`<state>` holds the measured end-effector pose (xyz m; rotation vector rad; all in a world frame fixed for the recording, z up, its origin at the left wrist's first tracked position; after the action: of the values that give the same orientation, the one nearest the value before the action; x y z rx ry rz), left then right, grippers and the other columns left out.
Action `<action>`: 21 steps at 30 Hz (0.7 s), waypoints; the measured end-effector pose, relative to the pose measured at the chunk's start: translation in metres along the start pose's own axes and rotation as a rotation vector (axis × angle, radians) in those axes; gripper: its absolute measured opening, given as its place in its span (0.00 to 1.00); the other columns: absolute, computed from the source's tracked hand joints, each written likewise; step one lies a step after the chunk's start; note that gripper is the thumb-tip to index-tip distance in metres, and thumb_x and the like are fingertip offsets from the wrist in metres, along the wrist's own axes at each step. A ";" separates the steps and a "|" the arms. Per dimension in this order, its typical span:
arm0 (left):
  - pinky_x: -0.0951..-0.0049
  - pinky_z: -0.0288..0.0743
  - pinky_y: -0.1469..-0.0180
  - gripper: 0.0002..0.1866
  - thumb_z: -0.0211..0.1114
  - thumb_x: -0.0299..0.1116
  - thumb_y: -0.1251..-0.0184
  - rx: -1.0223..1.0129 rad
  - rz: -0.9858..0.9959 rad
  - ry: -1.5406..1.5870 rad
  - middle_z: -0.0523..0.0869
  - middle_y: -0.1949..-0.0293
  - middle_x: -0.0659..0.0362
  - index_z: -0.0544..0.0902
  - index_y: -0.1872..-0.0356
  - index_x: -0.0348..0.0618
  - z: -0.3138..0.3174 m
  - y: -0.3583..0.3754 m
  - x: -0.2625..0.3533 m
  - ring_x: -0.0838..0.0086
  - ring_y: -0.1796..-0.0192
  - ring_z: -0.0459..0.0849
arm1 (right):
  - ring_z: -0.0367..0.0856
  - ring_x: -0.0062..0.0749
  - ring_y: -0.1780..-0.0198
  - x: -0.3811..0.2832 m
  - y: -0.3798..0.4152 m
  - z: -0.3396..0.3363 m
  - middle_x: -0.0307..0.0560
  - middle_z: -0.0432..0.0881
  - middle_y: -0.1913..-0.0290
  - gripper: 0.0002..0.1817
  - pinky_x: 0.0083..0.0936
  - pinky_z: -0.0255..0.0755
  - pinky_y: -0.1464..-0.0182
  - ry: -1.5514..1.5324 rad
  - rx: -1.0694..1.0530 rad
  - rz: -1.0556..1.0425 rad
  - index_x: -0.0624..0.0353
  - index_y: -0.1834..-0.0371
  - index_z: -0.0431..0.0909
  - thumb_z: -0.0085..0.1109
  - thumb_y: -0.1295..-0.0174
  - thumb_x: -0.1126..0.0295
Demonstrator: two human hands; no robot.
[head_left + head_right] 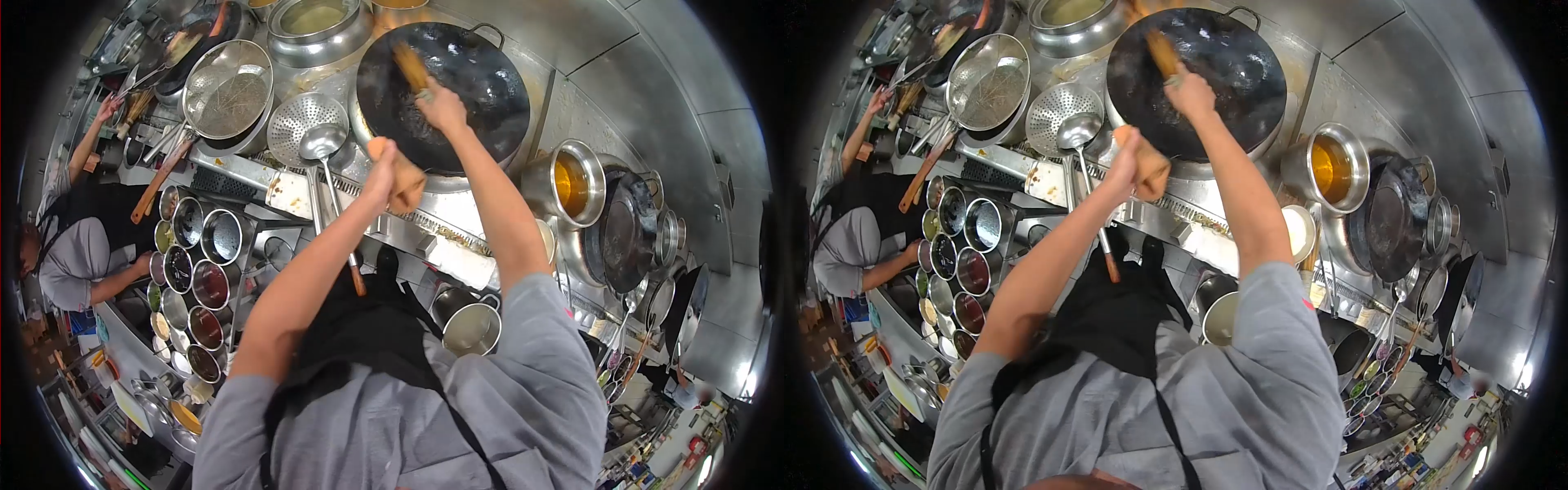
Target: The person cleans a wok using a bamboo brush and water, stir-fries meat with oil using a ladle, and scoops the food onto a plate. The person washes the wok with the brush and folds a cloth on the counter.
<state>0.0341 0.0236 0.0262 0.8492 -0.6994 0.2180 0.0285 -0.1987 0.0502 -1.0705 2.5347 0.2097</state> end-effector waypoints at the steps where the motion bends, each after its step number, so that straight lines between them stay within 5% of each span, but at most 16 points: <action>1: 0.67 0.75 0.43 0.33 0.62 0.56 0.31 0.081 0.038 -0.094 0.84 0.49 0.49 0.76 0.43 0.31 -0.004 -0.036 -0.015 0.66 0.48 0.84 | 0.84 0.58 0.47 -0.009 0.013 0.001 0.61 0.84 0.50 0.33 0.51 0.78 0.45 -0.058 -0.045 -0.104 0.39 0.28 0.68 0.59 0.38 0.51; 4: 0.64 0.79 0.58 0.18 0.68 0.35 0.40 0.329 0.052 -0.184 0.83 0.61 0.51 0.77 0.55 0.32 -0.003 -0.078 -0.040 0.63 0.61 0.86 | 0.86 0.58 0.51 -0.024 0.092 -0.051 0.62 0.85 0.51 0.31 0.50 0.79 0.47 0.134 -0.247 -0.366 0.41 0.28 0.70 0.58 0.37 0.55; 6: 0.62 0.79 0.60 0.16 0.66 0.30 0.43 0.340 -0.027 -0.068 0.83 0.62 0.51 0.77 0.56 0.31 0.012 -0.059 -0.034 0.63 0.63 0.85 | 0.88 0.56 0.56 0.011 0.115 -0.083 0.61 0.85 0.53 0.26 0.48 0.81 0.52 0.515 -0.445 -0.218 0.46 0.32 0.72 0.55 0.35 0.59; 8: 0.61 0.80 0.61 0.15 0.64 0.28 0.43 0.343 0.006 -0.015 0.82 0.63 0.51 0.76 0.57 0.30 0.013 -0.060 -0.039 0.62 0.65 0.85 | 0.89 0.53 0.58 0.091 0.081 -0.073 0.59 0.85 0.54 0.20 0.46 0.83 0.56 0.786 -0.158 -0.067 0.52 0.39 0.76 0.53 0.33 0.63; 12: 0.61 0.79 0.62 0.15 0.64 0.28 0.43 0.251 0.051 -0.029 0.82 0.64 0.52 0.76 0.57 0.31 0.010 -0.058 -0.032 0.63 0.65 0.85 | 0.87 0.54 0.51 0.066 -0.019 -0.067 0.61 0.86 0.52 0.15 0.49 0.80 0.51 0.371 0.061 0.070 0.54 0.49 0.80 0.49 0.33 0.63; 15: 0.63 0.79 0.62 0.15 0.64 0.29 0.42 0.224 0.158 -0.151 0.82 0.65 0.52 0.76 0.57 0.31 0.002 -0.039 -0.024 0.64 0.65 0.84 | 0.85 0.54 0.47 -0.013 -0.011 -0.026 0.58 0.86 0.48 0.20 0.47 0.78 0.44 0.184 -0.088 0.150 0.50 0.45 0.82 0.50 0.38 0.59; 20: 0.65 0.78 0.62 0.12 0.65 0.30 0.43 0.251 0.372 -0.246 0.82 0.67 0.55 0.79 0.62 0.32 -0.013 0.021 0.007 0.68 0.66 0.83 | 0.84 0.58 0.50 -0.037 0.127 -0.050 0.60 0.86 0.53 0.30 0.46 0.78 0.45 -0.064 -0.178 -0.346 0.48 0.34 0.76 0.57 0.41 0.52; 21: 0.66 0.78 0.58 0.17 0.65 0.30 0.43 0.263 0.342 -0.320 0.82 0.62 0.53 0.76 0.55 0.29 -0.030 0.023 0.007 0.67 0.62 0.84 | 0.86 0.55 0.52 -0.024 0.155 -0.068 0.60 0.87 0.54 0.31 0.42 0.79 0.47 -0.068 -0.311 -0.412 0.49 0.33 0.76 0.59 0.42 0.54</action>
<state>0.0436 0.0607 0.0315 1.0243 -1.1351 0.4961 -0.0867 -0.0942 0.1208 -1.6434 2.2038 0.5254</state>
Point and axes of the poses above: each hand's wrist, its own y-axis away from the middle knuckle, its own z-axis out of the palm, x = y × z, the point moved 3 cm from there along -y, towards the middle knuckle
